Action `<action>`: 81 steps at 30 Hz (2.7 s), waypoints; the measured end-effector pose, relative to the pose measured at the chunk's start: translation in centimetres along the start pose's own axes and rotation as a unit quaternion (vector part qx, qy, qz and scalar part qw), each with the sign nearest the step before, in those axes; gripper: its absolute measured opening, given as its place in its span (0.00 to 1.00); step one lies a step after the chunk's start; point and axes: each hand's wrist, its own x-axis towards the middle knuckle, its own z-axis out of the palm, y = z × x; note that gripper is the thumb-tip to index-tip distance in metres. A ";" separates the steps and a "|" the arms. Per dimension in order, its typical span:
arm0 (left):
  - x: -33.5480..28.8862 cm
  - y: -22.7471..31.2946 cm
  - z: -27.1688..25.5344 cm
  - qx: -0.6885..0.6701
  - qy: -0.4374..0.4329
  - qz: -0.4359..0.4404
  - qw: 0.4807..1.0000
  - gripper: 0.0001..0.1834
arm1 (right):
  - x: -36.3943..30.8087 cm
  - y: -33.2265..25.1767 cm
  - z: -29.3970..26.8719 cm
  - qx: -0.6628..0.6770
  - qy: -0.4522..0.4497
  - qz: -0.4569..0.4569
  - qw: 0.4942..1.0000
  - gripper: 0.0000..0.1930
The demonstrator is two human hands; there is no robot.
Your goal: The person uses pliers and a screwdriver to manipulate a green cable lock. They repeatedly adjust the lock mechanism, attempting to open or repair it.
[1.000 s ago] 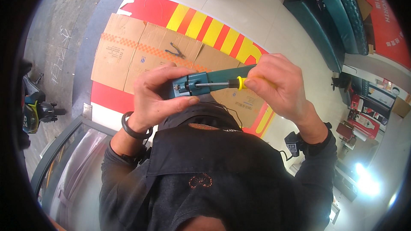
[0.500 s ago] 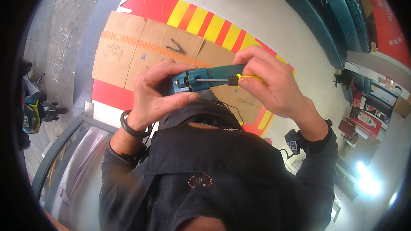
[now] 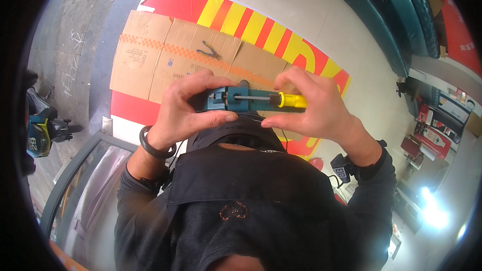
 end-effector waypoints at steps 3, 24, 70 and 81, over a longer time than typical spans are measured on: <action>0.0 -0.3 0.2 -0.026 -0.010 -0.066 0.997 0.30 | -0.1 0.4 0.4 -0.065 0.007 -0.033 0.997 0.27; 9.2 -12.9 10.4 -0.039 -0.040 -0.192 0.980 0.24 | -5.5 21.5 3.0 0.132 0.017 0.100 0.986 0.14; 13.2 -86.3 14.4 0.124 -0.045 -0.272 0.953 0.18 | 1.7 85.7 47.8 0.045 -0.072 0.135 0.987 0.11; 14.7 -84.8 16.8 -0.056 -0.046 -0.278 0.958 0.06 | 1.1 81.2 43.7 -0.051 -0.055 0.027 0.997 0.09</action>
